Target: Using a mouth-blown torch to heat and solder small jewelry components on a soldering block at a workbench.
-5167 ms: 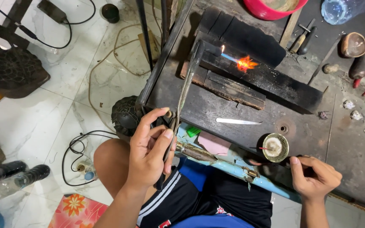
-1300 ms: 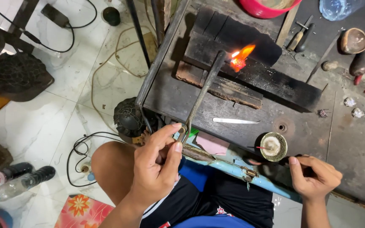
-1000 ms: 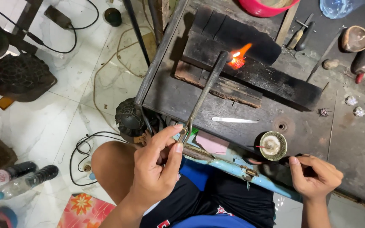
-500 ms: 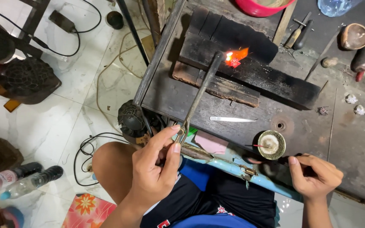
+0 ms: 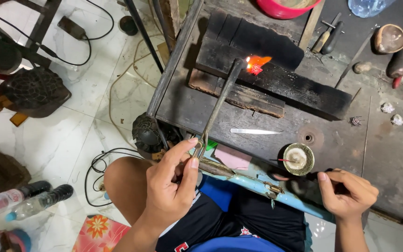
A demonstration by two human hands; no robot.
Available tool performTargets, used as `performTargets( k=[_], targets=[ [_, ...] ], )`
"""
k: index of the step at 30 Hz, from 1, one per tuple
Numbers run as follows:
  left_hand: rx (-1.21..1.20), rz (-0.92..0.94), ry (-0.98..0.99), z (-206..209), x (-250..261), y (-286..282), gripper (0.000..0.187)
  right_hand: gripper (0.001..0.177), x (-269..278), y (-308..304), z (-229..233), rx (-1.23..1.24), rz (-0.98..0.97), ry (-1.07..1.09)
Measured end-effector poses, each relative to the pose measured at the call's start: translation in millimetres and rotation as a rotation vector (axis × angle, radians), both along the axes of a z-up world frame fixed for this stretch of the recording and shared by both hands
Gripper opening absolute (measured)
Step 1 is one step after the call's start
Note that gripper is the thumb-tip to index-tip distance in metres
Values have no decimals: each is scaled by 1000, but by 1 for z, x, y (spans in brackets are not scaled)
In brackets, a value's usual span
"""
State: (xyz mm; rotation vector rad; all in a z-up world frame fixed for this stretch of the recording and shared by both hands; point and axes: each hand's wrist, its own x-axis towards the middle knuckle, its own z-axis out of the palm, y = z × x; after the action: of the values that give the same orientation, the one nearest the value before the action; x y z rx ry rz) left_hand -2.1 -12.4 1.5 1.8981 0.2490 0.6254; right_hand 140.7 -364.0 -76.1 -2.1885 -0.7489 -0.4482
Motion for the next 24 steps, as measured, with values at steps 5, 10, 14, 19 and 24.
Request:
performTargets(
  k=[5, 10, 14, 19, 24],
  targets=[
    [-4, -9, -21, 2, 1, -1, 31, 25, 0, -2, -1, 0, 0, 0],
    [-18, -31, -33, 2, 3, 0, 31, 26, 0, -2, -2, -4, -2, 2],
    [3, -8, -7, -1, 4, 1, 32, 24, 0, -2, -1, -2, -8, 1],
    [-58, -39, -30, 3, 6, 1, 30, 24, 0, 0, 0, 5, 6, -1],
    [-222, -53, 19, 1, 7, 4, 31, 24, 0, -1, 0, -15, -6, -3]
  ],
)
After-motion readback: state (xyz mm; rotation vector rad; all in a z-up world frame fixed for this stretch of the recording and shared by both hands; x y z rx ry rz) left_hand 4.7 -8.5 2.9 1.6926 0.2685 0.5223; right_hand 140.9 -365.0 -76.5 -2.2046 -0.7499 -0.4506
